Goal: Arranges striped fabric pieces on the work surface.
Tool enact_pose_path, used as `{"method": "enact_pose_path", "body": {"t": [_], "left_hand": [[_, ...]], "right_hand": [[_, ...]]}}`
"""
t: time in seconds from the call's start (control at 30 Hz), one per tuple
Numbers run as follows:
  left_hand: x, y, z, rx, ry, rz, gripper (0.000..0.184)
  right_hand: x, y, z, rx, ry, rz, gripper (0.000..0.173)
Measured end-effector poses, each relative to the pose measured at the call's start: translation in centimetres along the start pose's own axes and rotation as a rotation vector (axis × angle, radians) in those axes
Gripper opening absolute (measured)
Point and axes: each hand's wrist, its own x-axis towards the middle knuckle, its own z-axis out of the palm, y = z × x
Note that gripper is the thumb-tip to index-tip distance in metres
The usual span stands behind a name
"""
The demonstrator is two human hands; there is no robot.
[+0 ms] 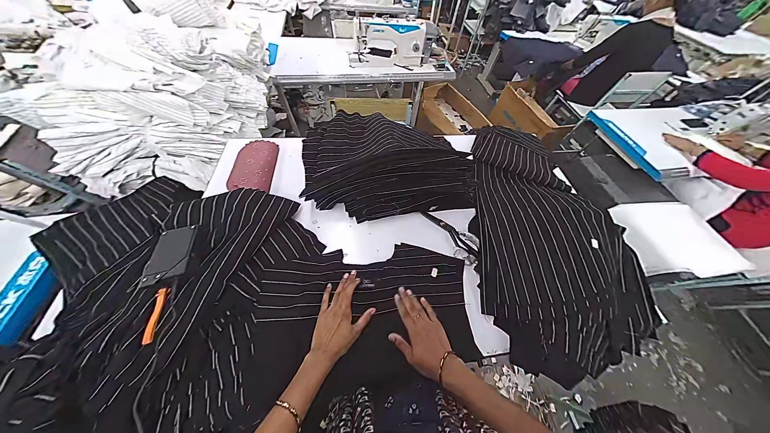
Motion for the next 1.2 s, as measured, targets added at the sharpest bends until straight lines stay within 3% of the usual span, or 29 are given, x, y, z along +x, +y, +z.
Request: {"method": "enact_pose_path", "body": {"t": [0.1,0.2,0.4,0.57,0.63,0.7,0.77,0.9,0.97,1.07,1.2], "left_hand": [[0.0,-0.1,-0.1,-0.013,-0.001,-0.011,0.084],[0.1,-0.2,-0.1,0.048,-0.048,-0.002,0.084],[0.2,-0.2,-0.1,0.159,-0.123,-0.006,0.087],[1.6,0.2,-0.5,0.159,-0.173,-0.035,0.092],[2.8,0.8,-0.8,0.140,-0.231,-0.085,0.095],[3.9,1.5,-0.9,0.118,-0.286,-0.114,0.095],[4.2,2.4,-0.6,0.088,-0.316,-0.082,0.092],[0.3,4.9,1.4,-0.043,-0.172,0.225,0.069],[-2.4,5.9,1.7,-0.033,-0.217,0.280,0.062],[-3.0,5.4,1.8,0.092,-0.214,0.224,0.067],[0.3,3.7,1.8,0.138,-0.222,0.181,0.068]], "right_hand": [[2.1,4.4,-1.8,-0.074,0.121,0.163,0.086],[3.0,6.9,-3.6,-0.071,0.057,0.284,0.089],[0.9,7.6,-4.0,-0.120,0.091,0.487,0.093],[3.8,6.4,-7.8,-0.088,0.031,0.655,0.088],[5.3,6.6,-9.1,-0.025,0.003,0.691,0.080],[5.5,7.1,-10.0,0.014,-0.012,0.653,0.056],[4.2,7.7,-10.8,-0.020,-0.044,0.617,0.046],[-1.9,10.7,-12.8,-0.073,0.310,0.643,0.035],[-4.7,12.7,-12.6,-0.110,0.523,0.730,0.025],[-4.7,13.0,-9.8,-0.139,0.722,0.554,0.028],[0.5,5.0,-3.8,0.015,0.510,0.089,0.035]]}}
